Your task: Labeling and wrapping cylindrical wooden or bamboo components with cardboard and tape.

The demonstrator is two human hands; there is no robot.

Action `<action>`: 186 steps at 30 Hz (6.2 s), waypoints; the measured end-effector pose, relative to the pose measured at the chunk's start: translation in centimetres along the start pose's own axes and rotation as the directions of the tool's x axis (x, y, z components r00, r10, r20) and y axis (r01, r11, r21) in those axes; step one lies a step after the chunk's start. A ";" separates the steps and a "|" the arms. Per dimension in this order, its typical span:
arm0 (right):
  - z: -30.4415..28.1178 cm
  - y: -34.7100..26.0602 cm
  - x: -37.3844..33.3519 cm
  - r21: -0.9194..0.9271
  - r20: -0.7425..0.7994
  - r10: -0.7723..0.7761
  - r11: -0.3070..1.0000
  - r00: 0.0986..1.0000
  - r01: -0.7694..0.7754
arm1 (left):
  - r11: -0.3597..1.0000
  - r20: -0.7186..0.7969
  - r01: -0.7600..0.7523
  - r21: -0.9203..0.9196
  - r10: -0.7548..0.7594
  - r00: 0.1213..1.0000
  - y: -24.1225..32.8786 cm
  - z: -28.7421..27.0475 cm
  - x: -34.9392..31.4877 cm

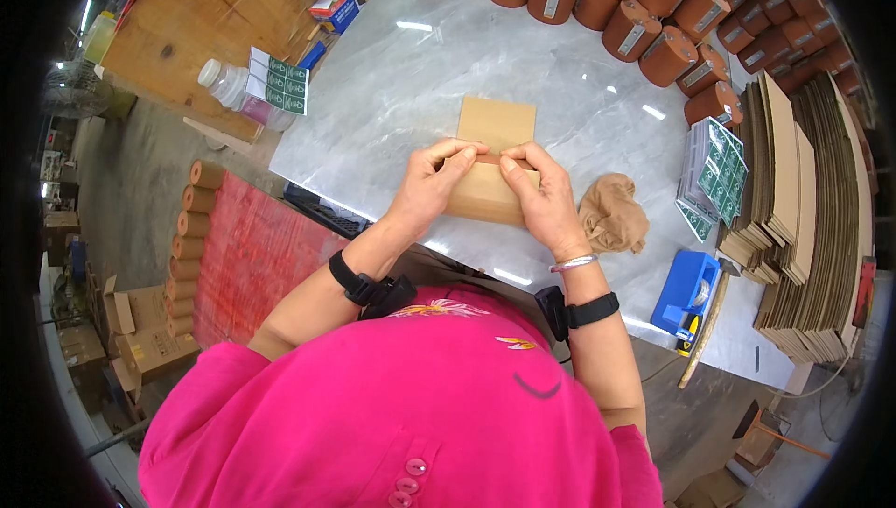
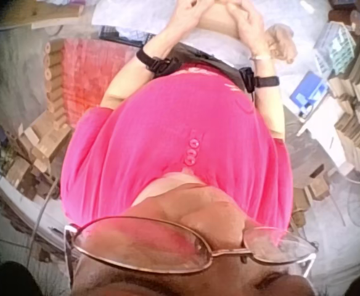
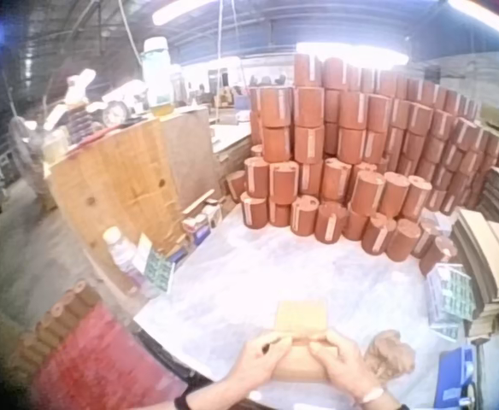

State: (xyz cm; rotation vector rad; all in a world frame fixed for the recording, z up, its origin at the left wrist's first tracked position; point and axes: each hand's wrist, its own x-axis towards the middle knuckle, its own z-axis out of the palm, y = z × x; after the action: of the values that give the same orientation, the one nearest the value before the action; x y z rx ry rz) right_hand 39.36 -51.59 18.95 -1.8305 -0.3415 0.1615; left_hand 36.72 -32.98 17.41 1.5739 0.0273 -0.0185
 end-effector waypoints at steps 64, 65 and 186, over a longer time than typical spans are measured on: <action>1.5 -2.5 -5.4 -0.198 -0.137 -0.239 0.957 0.961 0.210 | 0.871 0.193 -0.395 0.293 0.351 0.916 0.9 0.8 -2.9; 1.8 -2.2 -5.5 -0.221 -0.128 -0.221 0.957 0.967 0.190 | 0.888 0.197 -0.381 0.256 0.338 0.920 0.4 0.9 -2.9; -4.6 -9.8 -9.8 0.216 -0.281 -0.148 0.953 0.948 0.213 | 0.805 0.715 0.410 -0.429 0.026 0.698 8.5 3.5 -0.9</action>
State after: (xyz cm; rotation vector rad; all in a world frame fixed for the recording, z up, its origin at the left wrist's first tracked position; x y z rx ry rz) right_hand 29.89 -56.48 29.01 -1.5440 -0.2885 -0.1615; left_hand 36.05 -36.52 25.96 0.8662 -0.3653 -0.7324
